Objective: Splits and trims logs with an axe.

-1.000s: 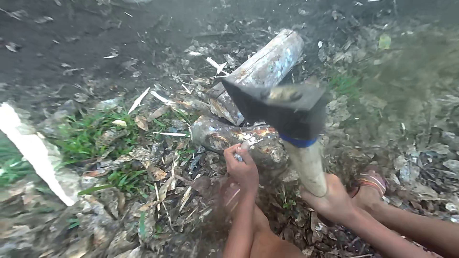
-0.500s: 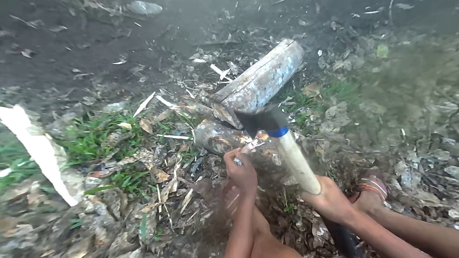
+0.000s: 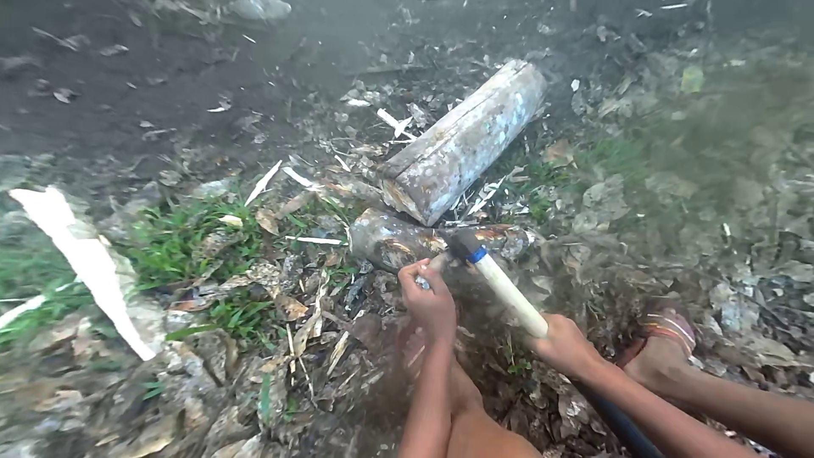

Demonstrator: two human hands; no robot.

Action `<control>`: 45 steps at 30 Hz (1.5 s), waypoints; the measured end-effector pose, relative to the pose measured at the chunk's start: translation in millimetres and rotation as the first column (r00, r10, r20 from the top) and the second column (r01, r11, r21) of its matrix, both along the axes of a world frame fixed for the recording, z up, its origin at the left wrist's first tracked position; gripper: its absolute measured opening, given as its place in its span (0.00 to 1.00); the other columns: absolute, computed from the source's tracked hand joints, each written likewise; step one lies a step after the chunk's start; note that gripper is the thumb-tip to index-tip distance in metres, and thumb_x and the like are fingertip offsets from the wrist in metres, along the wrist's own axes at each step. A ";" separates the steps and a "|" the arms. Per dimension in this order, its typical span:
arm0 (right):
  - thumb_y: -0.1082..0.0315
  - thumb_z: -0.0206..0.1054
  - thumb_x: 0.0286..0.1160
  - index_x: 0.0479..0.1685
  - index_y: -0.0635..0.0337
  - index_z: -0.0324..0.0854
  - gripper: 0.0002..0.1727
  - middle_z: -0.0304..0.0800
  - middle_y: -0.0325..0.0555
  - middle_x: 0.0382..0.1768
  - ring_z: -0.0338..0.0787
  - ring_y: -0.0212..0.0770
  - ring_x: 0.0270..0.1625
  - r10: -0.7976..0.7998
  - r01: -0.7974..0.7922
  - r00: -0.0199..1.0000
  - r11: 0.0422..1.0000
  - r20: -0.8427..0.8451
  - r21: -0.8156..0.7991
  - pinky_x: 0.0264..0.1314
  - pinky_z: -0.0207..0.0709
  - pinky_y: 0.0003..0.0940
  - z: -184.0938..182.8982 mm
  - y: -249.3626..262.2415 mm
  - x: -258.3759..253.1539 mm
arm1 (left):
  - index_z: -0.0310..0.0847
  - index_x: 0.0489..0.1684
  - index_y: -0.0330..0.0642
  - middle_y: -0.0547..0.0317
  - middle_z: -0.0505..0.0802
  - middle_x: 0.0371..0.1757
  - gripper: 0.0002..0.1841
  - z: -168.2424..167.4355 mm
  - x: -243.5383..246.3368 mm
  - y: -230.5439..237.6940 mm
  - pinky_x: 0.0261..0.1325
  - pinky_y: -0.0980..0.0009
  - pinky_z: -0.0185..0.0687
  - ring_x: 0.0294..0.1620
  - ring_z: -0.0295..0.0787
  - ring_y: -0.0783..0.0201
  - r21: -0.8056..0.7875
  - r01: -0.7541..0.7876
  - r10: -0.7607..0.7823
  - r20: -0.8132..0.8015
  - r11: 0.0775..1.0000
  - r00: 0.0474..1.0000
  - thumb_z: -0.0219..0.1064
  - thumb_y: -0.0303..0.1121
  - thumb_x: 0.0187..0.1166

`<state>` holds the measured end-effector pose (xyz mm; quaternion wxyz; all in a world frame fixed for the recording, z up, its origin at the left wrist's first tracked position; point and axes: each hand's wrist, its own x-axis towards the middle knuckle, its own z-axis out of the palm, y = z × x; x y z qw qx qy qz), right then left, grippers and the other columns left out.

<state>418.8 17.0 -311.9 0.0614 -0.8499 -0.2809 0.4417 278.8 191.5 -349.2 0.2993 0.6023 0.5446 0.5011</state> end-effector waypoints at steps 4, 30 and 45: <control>0.53 0.73 0.56 0.32 0.53 0.83 0.15 0.81 0.38 0.22 0.84 0.38 0.26 -0.024 0.024 1.000 0.980 -0.003 0.198 0.31 0.77 0.46 39.9 8.6 -0.3 | 0.80 0.42 0.31 0.52 0.92 0.42 0.10 3.6 4.6 1.6 0.50 0.73 0.85 0.44 0.90 0.70 -0.011 -0.035 0.036 0.012 0.999 0.999 0.57 0.30 0.82; 0.53 0.73 0.63 0.47 0.59 0.86 0.20 0.90 0.51 0.36 0.91 0.52 0.42 0.051 -0.052 0.999 0.995 0.010 0.086 0.49 0.83 0.60 -50.7 -9.1 16.5 | 0.74 0.52 0.29 0.47 0.94 0.49 0.15 -50.1 -56.3 -19.9 0.25 0.72 0.86 0.24 0.90 0.64 -0.521 0.034 0.319 0.571 0.853 0.756 0.41 0.27 0.93; 0.53 0.73 0.65 0.49 0.59 0.85 0.20 0.90 0.50 0.35 0.91 0.51 0.41 0.063 -0.062 0.998 0.993 -0.009 0.099 0.47 0.82 0.58 -51.1 -10.7 20.6 | 0.82 0.28 0.43 0.61 0.85 0.19 0.26 -7.0 -93.4 -46.6 0.15 0.76 0.75 0.11 0.77 0.70 -0.294 0.402 0.321 0.947 0.867 -0.001 0.38 0.43 0.87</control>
